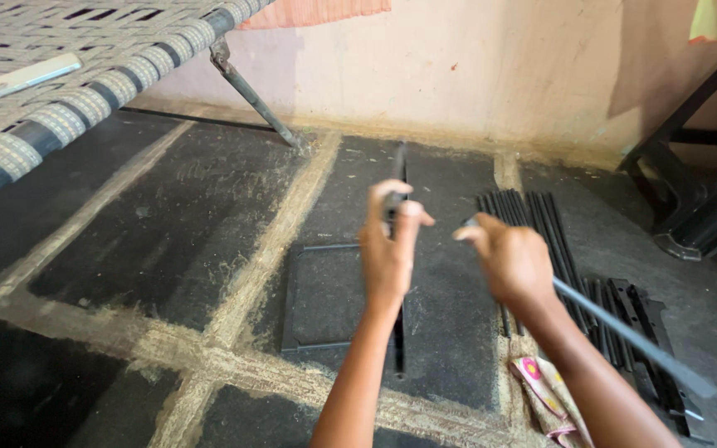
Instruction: The person assembles metal frame parts by inserting rods into rectangular frames and connecting them together. They handle multiple rods and frame pieces, aligning and joining them by hand on the floor.
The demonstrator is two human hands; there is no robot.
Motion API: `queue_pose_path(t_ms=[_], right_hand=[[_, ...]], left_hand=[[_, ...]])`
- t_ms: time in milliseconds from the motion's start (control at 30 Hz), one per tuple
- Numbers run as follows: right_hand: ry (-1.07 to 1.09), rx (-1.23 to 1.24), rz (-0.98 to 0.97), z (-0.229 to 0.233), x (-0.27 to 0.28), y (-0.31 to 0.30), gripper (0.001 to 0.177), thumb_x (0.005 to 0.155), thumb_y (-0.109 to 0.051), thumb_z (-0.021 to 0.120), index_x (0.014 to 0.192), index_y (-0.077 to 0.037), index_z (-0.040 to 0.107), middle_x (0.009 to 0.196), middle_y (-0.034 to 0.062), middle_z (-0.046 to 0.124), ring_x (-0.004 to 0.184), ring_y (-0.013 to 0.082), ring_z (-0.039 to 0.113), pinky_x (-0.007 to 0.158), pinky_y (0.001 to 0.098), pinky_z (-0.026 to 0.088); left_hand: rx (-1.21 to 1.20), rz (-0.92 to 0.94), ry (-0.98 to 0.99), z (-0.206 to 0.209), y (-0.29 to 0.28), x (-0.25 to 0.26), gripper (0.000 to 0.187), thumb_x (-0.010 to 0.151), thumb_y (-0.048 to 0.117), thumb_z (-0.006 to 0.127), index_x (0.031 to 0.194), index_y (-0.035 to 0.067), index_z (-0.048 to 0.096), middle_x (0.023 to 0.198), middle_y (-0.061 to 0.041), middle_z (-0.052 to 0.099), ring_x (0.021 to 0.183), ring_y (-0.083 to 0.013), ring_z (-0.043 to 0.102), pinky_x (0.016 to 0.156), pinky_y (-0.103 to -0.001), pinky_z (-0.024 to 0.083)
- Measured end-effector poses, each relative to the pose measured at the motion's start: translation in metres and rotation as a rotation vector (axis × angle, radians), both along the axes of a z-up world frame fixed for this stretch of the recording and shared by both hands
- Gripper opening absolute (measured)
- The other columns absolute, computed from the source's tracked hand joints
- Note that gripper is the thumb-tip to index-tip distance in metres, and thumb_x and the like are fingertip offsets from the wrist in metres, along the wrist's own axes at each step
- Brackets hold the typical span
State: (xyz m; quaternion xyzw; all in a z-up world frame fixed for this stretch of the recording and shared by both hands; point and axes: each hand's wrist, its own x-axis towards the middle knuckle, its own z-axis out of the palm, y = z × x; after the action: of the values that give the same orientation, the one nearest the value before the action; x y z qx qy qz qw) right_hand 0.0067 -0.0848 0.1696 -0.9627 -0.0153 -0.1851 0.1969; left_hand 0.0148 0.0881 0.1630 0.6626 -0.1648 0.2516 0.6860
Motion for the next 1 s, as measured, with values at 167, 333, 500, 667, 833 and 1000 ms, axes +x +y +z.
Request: queue_pose_path(t_ms=[167,333,500,667,833,1000], right_hand=[[-0.275,0.358,0.108,0.007,0.002,-0.046,0.037,0.115,-0.029,0.046,0.096,0.0,0.058,0.075,0.0191,0.058,0.069,0.024,0.056,0.065,0.0425,0.048],[-0.445,0.234,0.255,0.019,-0.011,-0.073,0.015,0.108,-0.015,0.059,0.104,-0.002,0.065,0.09,0.0125,0.068,0.085,0.0234,0.059,0.078,0.0362,0.049],[-0.428,0.388,0.204,0.009,-0.027,-0.086,0.009,0.101,-0.001,0.062,0.109,-0.002,0.066,0.105,0.0097,0.073,0.088,0.0173,0.069,0.078,0.0301,0.053],[-0.541,0.285,0.075,-0.046,-0.018,-0.104,0.006,0.098,0.004,0.069,0.102,-0.001,0.067,0.115,0.0123,0.075,0.091,0.0206,0.071,0.073,0.0302,0.054],[-0.507,0.425,0.069,-0.129,-0.01,-0.14,0.01,0.102,-0.007,0.065,0.106,0.001,0.069,0.124,0.0182,0.071,0.111,0.0231,0.069,0.09,0.0317,0.055],[-0.413,0.792,0.1,-0.224,0.002,-0.171,0.024,0.108,-0.015,0.055,0.115,0.003,0.069,0.139,0.0199,0.063,0.118,0.0233,0.067,0.101,0.0327,0.055]], left_hand=[[-0.32,-0.19,-0.086,-0.013,0.019,0.014,0.036,0.106,0.044,0.05,0.116,0.01,0.05,0.093,-0.017,0.074,0.047,-0.0061,0.042,0.045,-0.02,0.036],[-0.003,-0.344,-0.161,-0.043,-0.005,0.018,0.037,0.105,0.047,0.053,0.111,0.011,0.047,0.123,-0.019,0.072,0.082,-0.0138,0.061,0.077,-0.027,0.054],[0.594,-0.497,-0.122,-0.079,-0.047,0.021,0.047,0.103,0.038,0.058,0.134,0.005,0.045,0.113,-0.02,0.062,0.106,-0.0267,0.06,0.098,-0.038,0.053],[1.2,-0.453,0.052,-0.134,-0.09,0.023,0.038,0.094,0.012,0.066,0.126,-0.001,0.051,0.12,-0.026,0.059,0.111,-0.0389,0.061,0.097,-0.051,0.051],[1.362,-0.398,-0.044,-0.213,-0.112,0.034,0.063,0.073,-0.005,0.07,0.133,0.001,0.054,0.144,-0.035,0.044,0.123,-0.0452,0.053,0.102,-0.059,0.042],[1.471,-0.453,0.012,-0.298,-0.118,0.046,0.041,0.079,0.002,0.069,0.119,0.011,0.067,0.149,-0.022,0.05,0.13,-0.0365,0.052,0.111,-0.061,0.034]])
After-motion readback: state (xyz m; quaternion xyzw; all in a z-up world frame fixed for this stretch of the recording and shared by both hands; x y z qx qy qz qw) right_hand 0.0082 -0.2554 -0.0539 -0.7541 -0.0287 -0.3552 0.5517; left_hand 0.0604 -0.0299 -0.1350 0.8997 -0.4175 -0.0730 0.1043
